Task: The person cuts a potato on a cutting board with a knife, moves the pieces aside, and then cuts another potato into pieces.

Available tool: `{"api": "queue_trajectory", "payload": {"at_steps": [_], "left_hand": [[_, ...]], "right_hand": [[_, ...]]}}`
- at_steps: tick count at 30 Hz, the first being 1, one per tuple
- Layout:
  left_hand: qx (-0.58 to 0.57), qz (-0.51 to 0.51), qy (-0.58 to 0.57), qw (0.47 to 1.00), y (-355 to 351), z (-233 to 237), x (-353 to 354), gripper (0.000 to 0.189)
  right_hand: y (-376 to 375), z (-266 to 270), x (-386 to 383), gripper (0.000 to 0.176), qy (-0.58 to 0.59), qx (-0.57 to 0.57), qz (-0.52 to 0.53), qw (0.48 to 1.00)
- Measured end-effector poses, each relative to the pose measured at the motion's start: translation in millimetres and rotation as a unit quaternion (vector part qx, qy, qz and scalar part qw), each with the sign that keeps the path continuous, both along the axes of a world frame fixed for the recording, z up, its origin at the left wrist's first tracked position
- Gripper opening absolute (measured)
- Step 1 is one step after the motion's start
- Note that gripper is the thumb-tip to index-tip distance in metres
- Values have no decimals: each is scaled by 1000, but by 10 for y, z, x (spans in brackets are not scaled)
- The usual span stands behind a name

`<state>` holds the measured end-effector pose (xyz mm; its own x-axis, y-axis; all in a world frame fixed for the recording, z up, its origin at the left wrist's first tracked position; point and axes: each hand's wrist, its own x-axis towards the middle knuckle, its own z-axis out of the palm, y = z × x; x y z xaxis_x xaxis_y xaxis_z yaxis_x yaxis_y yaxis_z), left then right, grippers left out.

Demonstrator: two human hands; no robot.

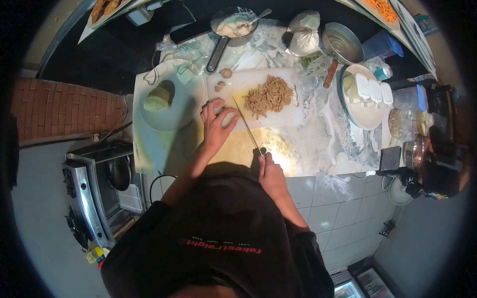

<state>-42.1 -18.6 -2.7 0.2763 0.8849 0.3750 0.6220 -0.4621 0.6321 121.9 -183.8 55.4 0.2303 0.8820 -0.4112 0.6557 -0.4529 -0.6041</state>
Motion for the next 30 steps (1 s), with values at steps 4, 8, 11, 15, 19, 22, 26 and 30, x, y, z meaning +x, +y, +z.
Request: {"api": "queue_trajectory", "payload": {"at_steps": [4, 8, 11, 15, 19, 22, 26, 30], "left_hand": [[1, 1, 6, 1000, -5, 6, 8, 23], [6, -8, 2, 1000, -4, -6, 10, 23], [13, -13, -22, 1000, 28, -21, 24, 24], [12, -14, -32, 999, 24, -62, 19, 25], [-2, -15, -29, 999, 22, -42, 17, 25], [-14, -12, -51, 999, 23, -43, 27, 25], [-9, -19, -38, 999, 55, -52, 14, 24], [-17, -10, -21, 1000, 30, 5, 20, 23]], "right_hand": [[25, 56, -29, 31, -11, -13, 9, 1000], [78, 129, -141, 30, -34, -53, 6, 998], [137, 148, -165, 30, -37, -97, 6, 995], [144, 113, -168, 32, -41, -100, 13, 994], [118, -10, -160, 33, -57, -95, 21, 994], [132, -62, -144, 33, -61, -94, 27, 993], [228, -43, -146, 34, -61, -83, 32, 994], [300, -26, -54, 32, -45, -57, 29, 997]]}}
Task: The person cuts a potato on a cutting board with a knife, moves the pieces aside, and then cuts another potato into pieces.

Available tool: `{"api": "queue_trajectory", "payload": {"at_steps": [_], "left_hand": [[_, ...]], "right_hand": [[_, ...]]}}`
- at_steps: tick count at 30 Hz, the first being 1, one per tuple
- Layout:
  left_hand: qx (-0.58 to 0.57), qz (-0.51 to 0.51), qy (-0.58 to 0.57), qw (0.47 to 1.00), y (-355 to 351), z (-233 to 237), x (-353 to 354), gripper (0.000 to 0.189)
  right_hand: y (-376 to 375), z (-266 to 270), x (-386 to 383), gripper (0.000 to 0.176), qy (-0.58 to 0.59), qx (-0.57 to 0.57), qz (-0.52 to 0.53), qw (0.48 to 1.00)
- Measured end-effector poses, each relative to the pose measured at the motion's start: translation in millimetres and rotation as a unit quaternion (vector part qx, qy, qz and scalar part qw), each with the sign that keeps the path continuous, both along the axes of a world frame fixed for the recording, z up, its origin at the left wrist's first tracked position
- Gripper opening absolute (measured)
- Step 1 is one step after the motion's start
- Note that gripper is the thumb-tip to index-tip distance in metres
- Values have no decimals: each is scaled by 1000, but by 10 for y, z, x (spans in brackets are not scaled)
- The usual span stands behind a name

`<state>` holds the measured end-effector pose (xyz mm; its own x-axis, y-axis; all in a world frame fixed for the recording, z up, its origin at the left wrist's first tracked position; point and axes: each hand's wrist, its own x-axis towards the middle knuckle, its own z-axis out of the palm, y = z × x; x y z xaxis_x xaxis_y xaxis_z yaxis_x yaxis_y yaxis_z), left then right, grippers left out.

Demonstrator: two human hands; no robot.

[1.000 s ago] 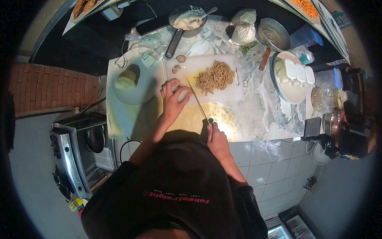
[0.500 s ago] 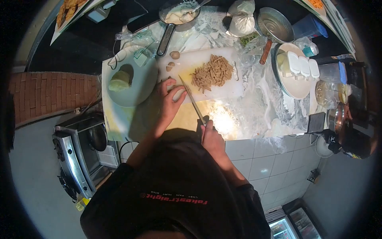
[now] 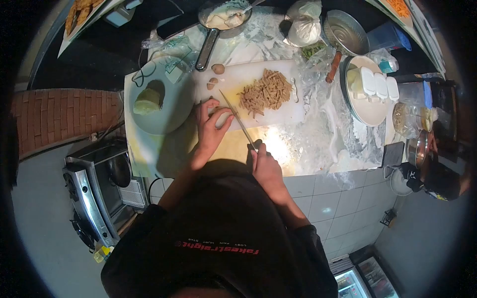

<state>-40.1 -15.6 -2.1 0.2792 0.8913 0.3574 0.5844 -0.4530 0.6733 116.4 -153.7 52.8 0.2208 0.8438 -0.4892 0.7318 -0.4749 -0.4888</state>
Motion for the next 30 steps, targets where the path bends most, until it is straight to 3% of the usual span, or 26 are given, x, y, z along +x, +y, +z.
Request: {"api": "queue_trajectory", "payload": {"at_steps": [7, 16, 22, 30], "left_hand": [[3, 8, 29, 1000, -35, -35, -14, 23], [45, -2, 49, 998, -53, -42, -41, 26], [64, -23, 64, 996, -69, 176, 16, 33], [63, -23, 96, 993, 27, 141, 123, 22]], "right_hand": [[-40, 120, 252, 30, -44, 26, 28, 998], [-111, 82, 367, 43, 163, 98, -110, 976], [-227, 164, 363, 52, 129, 60, -90, 986], [-345, 87, 331, 53, 100, 54, -76, 991]]}}
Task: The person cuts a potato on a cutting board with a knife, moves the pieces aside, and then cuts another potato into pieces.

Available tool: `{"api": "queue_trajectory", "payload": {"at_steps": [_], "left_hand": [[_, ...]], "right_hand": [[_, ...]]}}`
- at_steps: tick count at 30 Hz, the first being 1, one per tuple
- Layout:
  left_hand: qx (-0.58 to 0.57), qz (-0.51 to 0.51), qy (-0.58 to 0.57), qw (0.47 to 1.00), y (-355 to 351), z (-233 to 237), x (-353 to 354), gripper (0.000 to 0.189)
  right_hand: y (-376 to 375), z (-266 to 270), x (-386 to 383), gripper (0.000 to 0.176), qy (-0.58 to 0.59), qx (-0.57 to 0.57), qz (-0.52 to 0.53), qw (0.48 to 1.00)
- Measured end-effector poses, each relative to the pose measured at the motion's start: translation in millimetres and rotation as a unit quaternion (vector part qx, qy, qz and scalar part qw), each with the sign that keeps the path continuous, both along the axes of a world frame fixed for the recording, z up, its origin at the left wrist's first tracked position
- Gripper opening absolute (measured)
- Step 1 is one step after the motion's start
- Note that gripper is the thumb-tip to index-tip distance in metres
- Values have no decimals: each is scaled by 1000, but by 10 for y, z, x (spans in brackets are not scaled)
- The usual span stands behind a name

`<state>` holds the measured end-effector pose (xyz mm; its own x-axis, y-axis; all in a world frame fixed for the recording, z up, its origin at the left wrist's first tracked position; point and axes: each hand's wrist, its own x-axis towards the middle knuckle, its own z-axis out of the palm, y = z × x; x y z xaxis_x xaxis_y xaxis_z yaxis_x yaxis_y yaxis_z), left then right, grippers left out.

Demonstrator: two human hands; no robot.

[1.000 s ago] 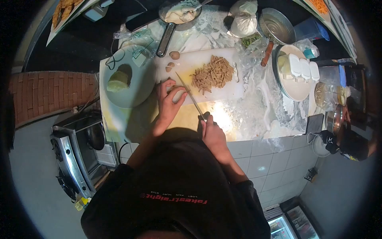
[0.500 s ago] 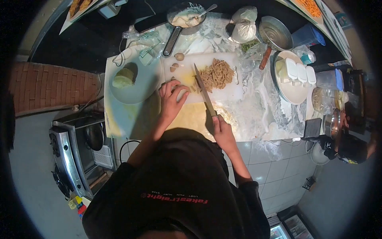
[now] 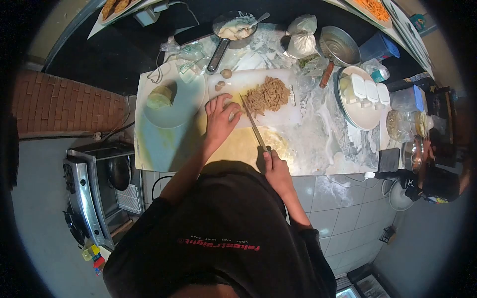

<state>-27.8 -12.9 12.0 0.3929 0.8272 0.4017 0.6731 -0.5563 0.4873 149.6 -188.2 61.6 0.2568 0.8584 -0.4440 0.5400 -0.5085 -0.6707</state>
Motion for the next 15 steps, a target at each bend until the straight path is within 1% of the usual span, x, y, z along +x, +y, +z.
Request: {"api": "queue_trajectory", "payload": {"at_steps": [4, 6, 7, 9, 11, 13, 15], "left_hand": [[-13, -1, -3, 1000, 28, 41, -20, 22], [-32, 11, -56, 998, -2, 102, -45, 24], [-30, 8, -56, 998, -7, 98, -85, 24], [-16, 16, -102, 995, 0, 42, -214, 28], [4, 28, -96, 995, -6, -32, -328, 28], [22, -4, -55, 998, -2, -28, -415, 27], [10, -18, -56, 998, 18, -6, -385, 27]], "right_hand": [[30, 68, -29, 48, -8, -9, 1, 1000], [43, 87, -50, 46, -22, -6, 13, 1000], [43, 90, -61, 44, -36, -7, 25, 999], [47, 58, -83, 44, -41, 6, 33, 999], [39, 42, -115, 43, -44, 16, 42, 998], [74, 52, -143, 43, -35, 17, 41, 998], [96, -21, -141, 43, -45, 21, 33, 998]]}}
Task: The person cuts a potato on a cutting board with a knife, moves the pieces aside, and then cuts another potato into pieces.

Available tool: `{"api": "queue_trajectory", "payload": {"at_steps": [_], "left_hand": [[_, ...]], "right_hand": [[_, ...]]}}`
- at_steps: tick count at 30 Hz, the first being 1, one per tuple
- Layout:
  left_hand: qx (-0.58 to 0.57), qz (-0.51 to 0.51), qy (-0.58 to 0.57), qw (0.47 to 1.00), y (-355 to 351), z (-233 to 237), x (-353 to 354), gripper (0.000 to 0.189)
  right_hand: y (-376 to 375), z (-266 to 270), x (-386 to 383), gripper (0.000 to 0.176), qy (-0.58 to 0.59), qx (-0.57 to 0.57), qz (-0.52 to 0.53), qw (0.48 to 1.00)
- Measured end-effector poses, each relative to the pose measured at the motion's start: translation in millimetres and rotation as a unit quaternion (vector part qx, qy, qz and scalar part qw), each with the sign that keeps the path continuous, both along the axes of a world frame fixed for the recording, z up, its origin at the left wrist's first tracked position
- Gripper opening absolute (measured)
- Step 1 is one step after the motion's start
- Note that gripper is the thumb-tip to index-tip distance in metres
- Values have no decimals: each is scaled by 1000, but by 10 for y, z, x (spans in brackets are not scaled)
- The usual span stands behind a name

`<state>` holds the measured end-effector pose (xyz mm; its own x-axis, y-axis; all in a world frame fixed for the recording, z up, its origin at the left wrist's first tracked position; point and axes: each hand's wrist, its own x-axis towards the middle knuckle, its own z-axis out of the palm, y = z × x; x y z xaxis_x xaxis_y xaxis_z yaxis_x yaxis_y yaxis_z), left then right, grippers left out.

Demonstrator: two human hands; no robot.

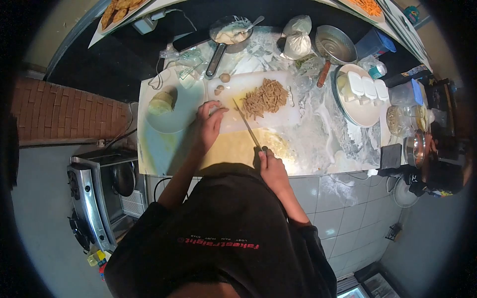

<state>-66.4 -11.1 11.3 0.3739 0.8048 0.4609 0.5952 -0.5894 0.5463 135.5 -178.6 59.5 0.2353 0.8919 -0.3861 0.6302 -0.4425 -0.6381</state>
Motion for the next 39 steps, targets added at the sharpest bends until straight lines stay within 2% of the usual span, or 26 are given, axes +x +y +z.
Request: {"api": "queue_trajectory", "payload": {"at_steps": [4, 14, 17, 19, 22, 25, 26, 28, 31, 39], "left_hand": [[-42, -6, 16, 999, 51, 76, 160, 28], [-12, 38, 29, 999, 251, 161, 300, 30], [12, 20, 73, 997, 390, 157, 369, 29], [-35, -10, 125, 992, 447, 122, 407, 29], [-23, -37, 109, 993, 453, 53, 361, 28], [4, -86, 113, 990, 429, 26, 220, 27], [5, -86, 115, 990, 396, 18, 203, 27], [-18, -22, 35, 999, 318, 126, 221, 26], [-29, 29, 37, 998, 243, 120, 242, 27], [-46, -34, 43, 997, 242, 83, 188, 25]], "right_hand": [[59, 17, 23, 43, -4, 4, -31, 999], [-40, 230, 18, 42, 44, -12, -45, 998], [-72, 284, 7, 41, 43, -16, -55, 997], [-94, 261, 10, 42, 51, -10, -70, 996], [-123, 243, 34, 52, 51, -44, -79, 995], [-167, 194, 17, 45, 59, -14, -82, 995], [-160, 191, 9, 45, 60, -13, -83, 995], [-142, 200, 0, 45, 59, -24, -67, 996], [-94, 206, -36, 46, 60, -11, -64, 996], [105, 46, -39, 40, -11, 5, -14, 1000]]}}
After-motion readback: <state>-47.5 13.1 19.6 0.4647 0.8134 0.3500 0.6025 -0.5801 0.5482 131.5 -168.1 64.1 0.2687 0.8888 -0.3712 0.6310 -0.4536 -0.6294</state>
